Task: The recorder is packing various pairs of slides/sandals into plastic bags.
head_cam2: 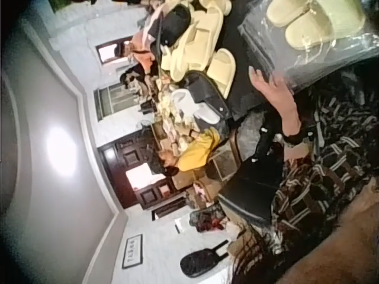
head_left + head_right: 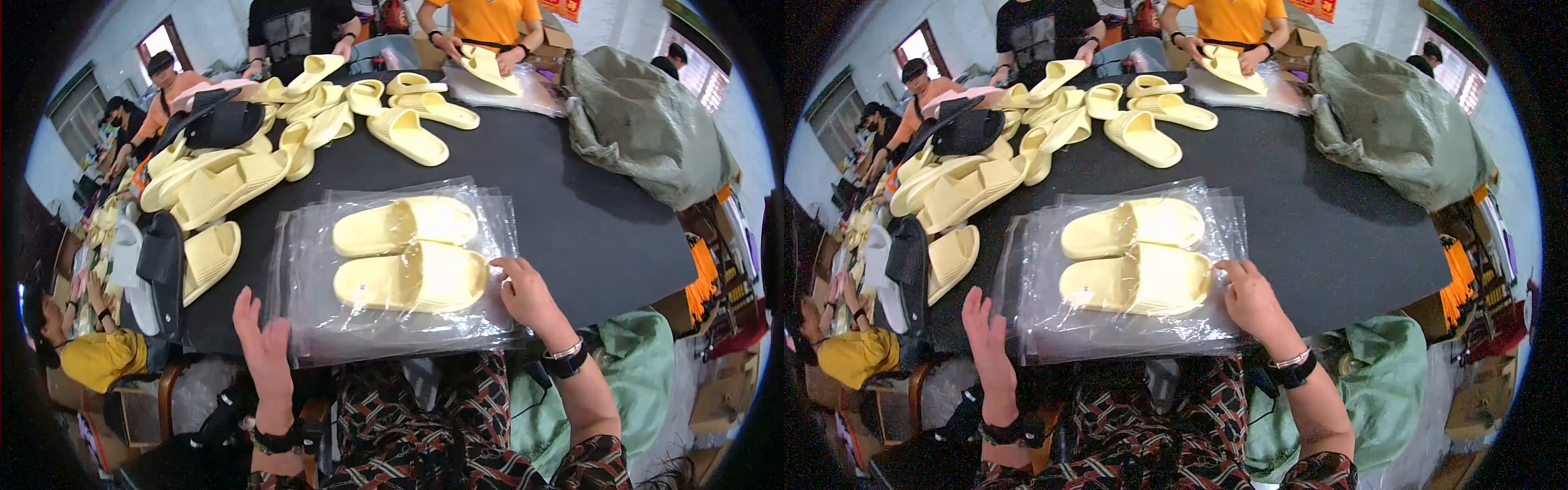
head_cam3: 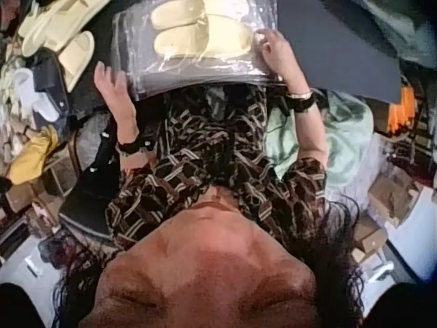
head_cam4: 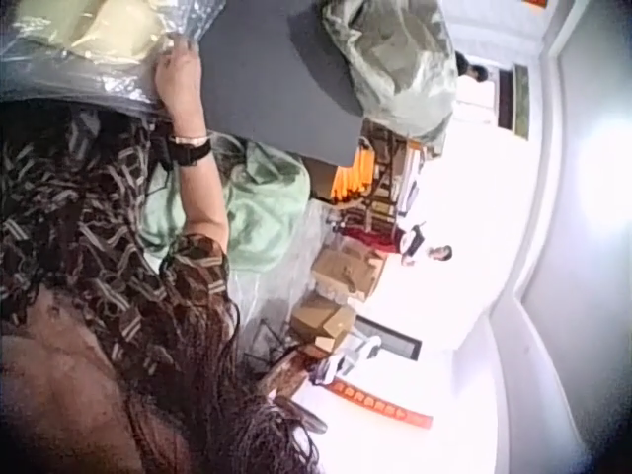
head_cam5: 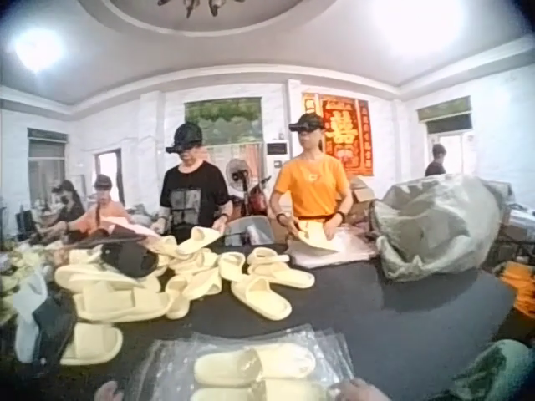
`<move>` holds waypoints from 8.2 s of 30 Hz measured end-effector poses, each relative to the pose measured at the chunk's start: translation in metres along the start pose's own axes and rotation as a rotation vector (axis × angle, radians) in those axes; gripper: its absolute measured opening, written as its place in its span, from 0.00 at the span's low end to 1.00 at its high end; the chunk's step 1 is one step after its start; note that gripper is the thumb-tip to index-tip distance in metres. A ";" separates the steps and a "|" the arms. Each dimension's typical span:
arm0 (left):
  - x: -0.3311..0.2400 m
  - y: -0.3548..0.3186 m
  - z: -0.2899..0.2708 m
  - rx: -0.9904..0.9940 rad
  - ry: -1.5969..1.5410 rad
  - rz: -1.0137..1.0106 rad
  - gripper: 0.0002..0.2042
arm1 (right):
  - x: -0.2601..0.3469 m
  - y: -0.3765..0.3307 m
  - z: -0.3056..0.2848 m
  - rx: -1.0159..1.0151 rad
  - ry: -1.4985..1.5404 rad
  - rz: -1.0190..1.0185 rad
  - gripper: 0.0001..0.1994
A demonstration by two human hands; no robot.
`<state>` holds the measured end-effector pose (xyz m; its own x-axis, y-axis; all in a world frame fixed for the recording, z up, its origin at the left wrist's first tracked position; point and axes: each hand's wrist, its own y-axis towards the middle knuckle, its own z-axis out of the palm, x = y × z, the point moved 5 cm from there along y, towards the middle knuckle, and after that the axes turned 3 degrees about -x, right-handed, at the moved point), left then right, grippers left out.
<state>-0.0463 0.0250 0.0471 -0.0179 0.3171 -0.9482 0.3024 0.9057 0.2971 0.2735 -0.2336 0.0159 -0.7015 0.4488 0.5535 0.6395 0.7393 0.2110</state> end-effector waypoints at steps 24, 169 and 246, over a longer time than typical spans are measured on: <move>0.043 0.123 0.034 0.882 0.026 -0.537 0.16 | 0.011 0.009 0.036 -0.012 -0.275 -0.213 0.41; 0.065 0.061 0.099 0.327 0.649 0.450 0.28 | 0.006 0.035 0.041 0.431 -0.417 -0.308 0.63; 0.095 0.123 0.071 0.285 0.797 0.120 0.41 | -0.012 0.101 0.001 -0.062 -0.277 0.352 0.48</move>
<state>0.0565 0.1467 -0.0148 -0.6033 0.6064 -0.5180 0.5712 0.7818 0.2499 0.3458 -0.1639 0.0296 -0.4905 0.7912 0.3653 0.8658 0.4900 0.1015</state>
